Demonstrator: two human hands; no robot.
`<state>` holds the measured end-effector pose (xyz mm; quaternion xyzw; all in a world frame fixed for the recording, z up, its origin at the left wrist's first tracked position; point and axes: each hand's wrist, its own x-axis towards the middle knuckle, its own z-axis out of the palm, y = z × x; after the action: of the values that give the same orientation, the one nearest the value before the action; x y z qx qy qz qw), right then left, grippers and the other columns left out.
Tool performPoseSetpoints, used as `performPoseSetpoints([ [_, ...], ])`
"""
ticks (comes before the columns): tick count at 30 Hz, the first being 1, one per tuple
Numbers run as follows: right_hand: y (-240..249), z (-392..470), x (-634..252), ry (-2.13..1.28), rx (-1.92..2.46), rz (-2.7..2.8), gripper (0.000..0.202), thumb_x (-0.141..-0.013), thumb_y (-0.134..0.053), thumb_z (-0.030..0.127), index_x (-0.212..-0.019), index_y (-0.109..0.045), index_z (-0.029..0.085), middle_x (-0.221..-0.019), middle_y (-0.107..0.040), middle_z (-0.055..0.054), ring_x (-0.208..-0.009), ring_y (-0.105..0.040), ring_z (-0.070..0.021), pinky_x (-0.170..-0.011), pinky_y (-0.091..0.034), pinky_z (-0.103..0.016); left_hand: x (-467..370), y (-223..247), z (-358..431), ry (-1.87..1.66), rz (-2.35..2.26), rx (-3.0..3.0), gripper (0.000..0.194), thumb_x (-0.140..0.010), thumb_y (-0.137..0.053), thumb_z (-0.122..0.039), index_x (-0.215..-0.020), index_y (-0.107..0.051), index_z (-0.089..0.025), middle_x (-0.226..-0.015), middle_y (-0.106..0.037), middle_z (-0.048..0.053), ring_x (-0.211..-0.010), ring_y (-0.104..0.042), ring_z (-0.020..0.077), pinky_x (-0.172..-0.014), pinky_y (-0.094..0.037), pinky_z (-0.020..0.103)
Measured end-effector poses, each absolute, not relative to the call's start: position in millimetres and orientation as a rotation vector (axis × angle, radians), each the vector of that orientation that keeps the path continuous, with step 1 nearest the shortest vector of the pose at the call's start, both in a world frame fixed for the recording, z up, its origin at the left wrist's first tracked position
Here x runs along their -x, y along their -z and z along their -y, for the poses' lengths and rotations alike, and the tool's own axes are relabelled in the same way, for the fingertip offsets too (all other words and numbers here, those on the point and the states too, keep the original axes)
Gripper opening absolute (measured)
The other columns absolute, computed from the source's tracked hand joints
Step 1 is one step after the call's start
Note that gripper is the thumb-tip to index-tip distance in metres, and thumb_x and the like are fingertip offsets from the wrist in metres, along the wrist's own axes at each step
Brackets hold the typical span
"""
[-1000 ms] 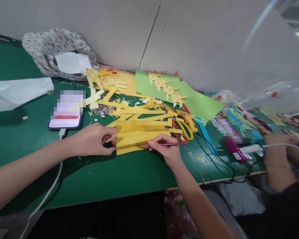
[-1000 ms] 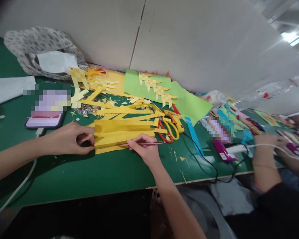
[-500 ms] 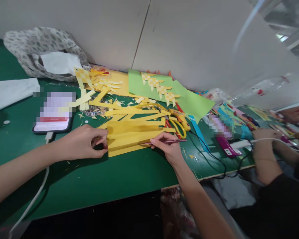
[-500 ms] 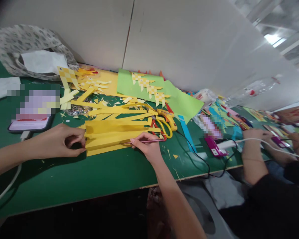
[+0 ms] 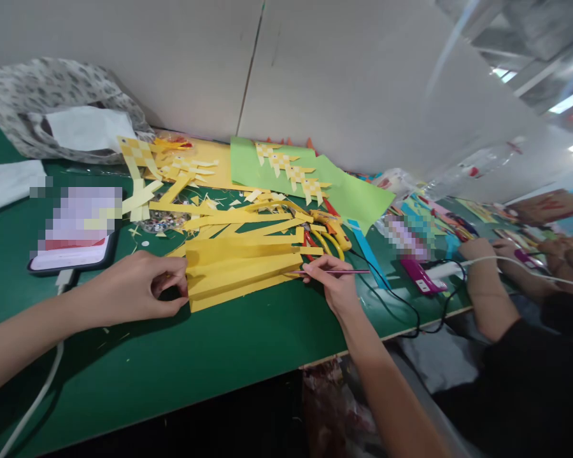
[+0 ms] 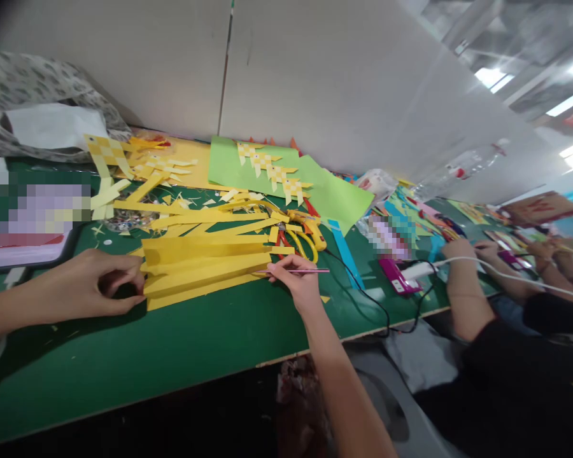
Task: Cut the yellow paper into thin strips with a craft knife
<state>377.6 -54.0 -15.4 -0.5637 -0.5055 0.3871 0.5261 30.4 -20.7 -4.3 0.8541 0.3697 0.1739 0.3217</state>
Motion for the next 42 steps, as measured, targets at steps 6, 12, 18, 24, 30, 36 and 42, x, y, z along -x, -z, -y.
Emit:
performPoseSetpoints([
  [6,14.5,58.9,-369.5,-0.942,1.265,1.229,0.018,-0.066,-0.08,0.032,-0.061,-0.068,0.02,-0.055,-0.067,0.001,-0.049,-0.061,-0.0137,-0.052,-0.048,-0.026,-26.5,1.4,20.8,-0.378,-1.013,-2.448,0.012,-0.075,-0.056,-0.029,-0.067,-0.049,-0.022,-0.05,-0.046,-0.008,-0.043,-0.046,0.0077,-0.045,-0.033,0.023],
  [12,10.1,64.7,-345.1,-1.091,1.294,1.31,0.02,-0.068,-0.079,0.033,-0.063,-0.066,0.019,-0.056,-0.068,0.001,-0.052,-0.062,-0.0141,-0.055,-0.049,-0.027,-23.0,-4.7,22.9,-0.716,-1.08,-2.592,0.028,-0.078,-0.055,-0.039,-0.063,-0.038,-0.022,-0.054,-0.044,-0.006,-0.047,-0.043,0.0088,-0.047,-0.033,0.025],
  [18,4.0,76.1,-310.0,-1.141,1.314,1.273,0.019,-0.069,-0.078,0.032,-0.063,-0.064,0.02,-0.055,-0.066,0.001,-0.053,-0.062,-0.0139,-0.054,-0.046,-0.026,-31.9,4.5,24.7,-0.698,-1.005,-2.663,0.028,-0.086,-0.055,-0.042,-0.108,-0.056,-0.026,-0.109,-0.067,0.002,-0.103,-0.062,0.0241,-0.08,-0.05,0.033],
  [24,2.0,78.0,-294.3,-1.145,1.362,1.244,0.02,-0.068,-0.077,0.032,-0.061,-0.063,0.02,-0.054,-0.066,0.001,-0.052,-0.061,-0.0144,-0.054,-0.045,-0.027,-36.9,15.2,26.1,-0.603,-0.979,-2.698,0.03,-0.092,-0.046,-0.048,-0.107,-0.059,-0.026,-0.105,-0.07,0.004,-0.095,-0.065,0.0248,-0.074,-0.052,0.034],
  [30,0.6,73.0,-292.1,-1.128,1.382,1.228,0.019,-0.067,-0.077,0.03,-0.06,-0.063,0.02,-0.054,-0.065,0.001,-0.052,-0.062,-0.0148,-0.053,-0.045,-0.027,-36.9,15.0,24.0,-0.562,-0.991,-2.621,0.035,-0.091,-0.047,-0.051,-0.106,-0.061,-0.023,-0.102,-0.069,0.006,-0.095,-0.064,0.0245,-0.076,-0.052,0.035],
  [36,1.6,72.6,-292.0,-1.107,1.407,1.23,0.018,-0.068,-0.077,0.031,-0.061,-0.063,0.02,-0.055,-0.067,0.0,-0.052,-0.063,-0.0151,-0.052,-0.046,-0.027,-38.5,13.4,23.3,-0.537,-1.036,-2.501,0.039,-0.088,-0.049,-0.055,-0.107,-0.061,-0.023,-0.104,-0.067,0.006,-0.097,-0.062,0.0251,-0.078,-0.052,0.034],
  [42,2.6,72.6,-291.6,-1.113,1.426,1.213,0.019,-0.066,-0.077,0.031,-0.059,-0.063,0.02,-0.054,-0.067,0.0,-0.052,-0.062,-0.015,-0.052,-0.046,-0.027,-38.7,12.5,22.4,-0.511,-1.042,-2.446,0.04,-0.086,-0.051,-0.056,-0.107,-0.06,-0.024,-0.104,-0.067,0.006,-0.098,-0.062,0.0259,-0.078,-0.052,0.036],
])
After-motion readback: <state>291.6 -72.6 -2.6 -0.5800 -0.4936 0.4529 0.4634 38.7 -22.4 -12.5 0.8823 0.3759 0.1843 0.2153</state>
